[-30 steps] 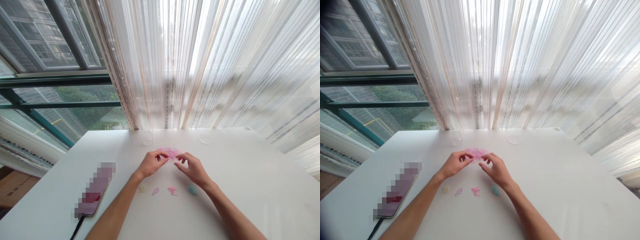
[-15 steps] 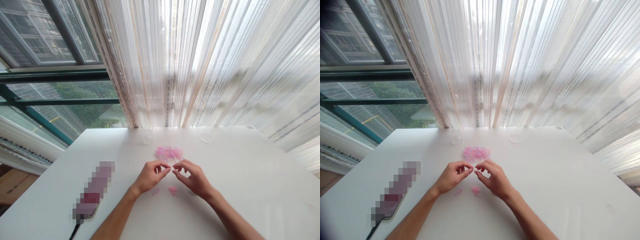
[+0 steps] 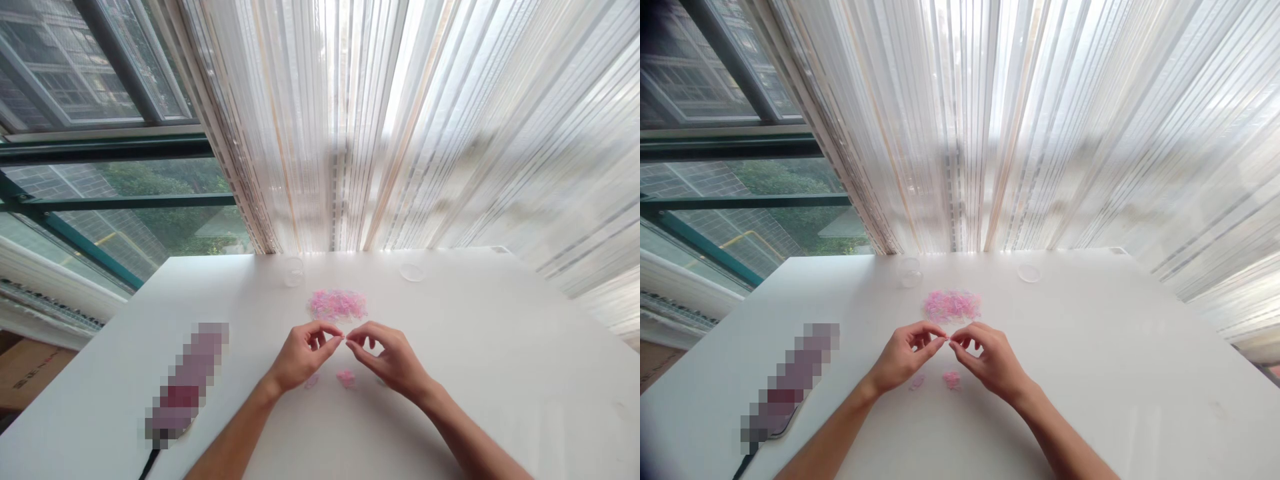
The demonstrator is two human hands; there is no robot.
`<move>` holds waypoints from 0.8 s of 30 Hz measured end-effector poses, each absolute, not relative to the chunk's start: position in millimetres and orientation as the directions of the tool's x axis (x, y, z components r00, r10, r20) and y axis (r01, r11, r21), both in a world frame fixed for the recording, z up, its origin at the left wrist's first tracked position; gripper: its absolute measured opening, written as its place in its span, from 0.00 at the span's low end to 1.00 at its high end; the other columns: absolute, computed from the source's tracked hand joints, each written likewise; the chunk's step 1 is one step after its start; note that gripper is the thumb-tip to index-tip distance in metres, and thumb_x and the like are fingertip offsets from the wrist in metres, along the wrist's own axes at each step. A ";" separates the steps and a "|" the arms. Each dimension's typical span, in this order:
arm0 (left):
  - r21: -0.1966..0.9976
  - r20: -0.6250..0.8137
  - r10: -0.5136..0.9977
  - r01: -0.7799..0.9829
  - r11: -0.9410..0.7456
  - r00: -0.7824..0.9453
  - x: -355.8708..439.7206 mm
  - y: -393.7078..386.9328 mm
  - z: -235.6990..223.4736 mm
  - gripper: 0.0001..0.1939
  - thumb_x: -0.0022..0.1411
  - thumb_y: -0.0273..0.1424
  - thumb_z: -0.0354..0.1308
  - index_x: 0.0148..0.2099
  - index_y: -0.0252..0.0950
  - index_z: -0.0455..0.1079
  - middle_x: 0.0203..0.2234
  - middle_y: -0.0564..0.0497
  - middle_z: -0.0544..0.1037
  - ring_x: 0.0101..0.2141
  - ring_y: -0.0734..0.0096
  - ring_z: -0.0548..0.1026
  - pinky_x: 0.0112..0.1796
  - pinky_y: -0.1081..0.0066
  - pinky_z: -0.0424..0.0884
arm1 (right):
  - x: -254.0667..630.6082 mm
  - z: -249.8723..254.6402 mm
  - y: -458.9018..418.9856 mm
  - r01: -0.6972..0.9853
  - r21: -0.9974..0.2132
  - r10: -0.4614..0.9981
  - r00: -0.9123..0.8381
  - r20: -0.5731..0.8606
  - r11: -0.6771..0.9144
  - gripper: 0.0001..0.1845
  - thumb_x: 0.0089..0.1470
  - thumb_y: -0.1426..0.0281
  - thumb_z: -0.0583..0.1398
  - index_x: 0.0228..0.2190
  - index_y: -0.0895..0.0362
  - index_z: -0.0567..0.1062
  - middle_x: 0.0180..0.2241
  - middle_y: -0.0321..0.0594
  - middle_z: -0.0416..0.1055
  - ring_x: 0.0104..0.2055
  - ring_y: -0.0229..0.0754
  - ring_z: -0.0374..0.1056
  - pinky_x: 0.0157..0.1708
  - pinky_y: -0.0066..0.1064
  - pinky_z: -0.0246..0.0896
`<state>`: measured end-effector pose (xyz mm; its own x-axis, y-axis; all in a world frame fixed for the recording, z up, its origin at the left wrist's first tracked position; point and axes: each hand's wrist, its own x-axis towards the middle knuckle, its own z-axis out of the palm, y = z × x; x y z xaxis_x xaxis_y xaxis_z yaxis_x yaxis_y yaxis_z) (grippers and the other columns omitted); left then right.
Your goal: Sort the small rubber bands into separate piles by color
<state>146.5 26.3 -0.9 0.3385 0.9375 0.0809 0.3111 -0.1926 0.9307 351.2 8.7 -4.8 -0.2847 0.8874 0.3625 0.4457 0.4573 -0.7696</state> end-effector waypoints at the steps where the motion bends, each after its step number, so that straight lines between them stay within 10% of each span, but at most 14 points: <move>1: 0.934 0.084 0.936 0.302 -0.194 0.342 147.0 25.9 -0.6 0.11 0.62 0.38 0.60 0.39 0.35 0.77 0.24 0.53 0.75 0.23 0.77 0.64 0.25 0.77 0.62 | 351.3 -2.9 8.2 0.435 -0.789 0.898 -0.279 0.339 0.433 0.04 0.58 0.70 0.61 0.32 0.54 0.78 0.27 0.36 0.75 0.29 0.37 0.69 0.26 0.26 0.62; 24: 0.947 0.142 0.932 0.227 -0.226 0.332 149.9 20.1 -2.8 0.12 0.60 0.35 0.63 0.45 0.37 0.74 0.35 0.51 0.79 0.24 0.79 0.64 0.25 0.78 0.63 | 348.3 -0.4 8.7 0.164 -0.986 0.973 -0.229 -0.022 0.016 0.13 0.55 0.59 0.64 0.31 0.56 0.79 0.29 0.38 0.76 0.31 0.39 0.69 0.32 0.28 0.64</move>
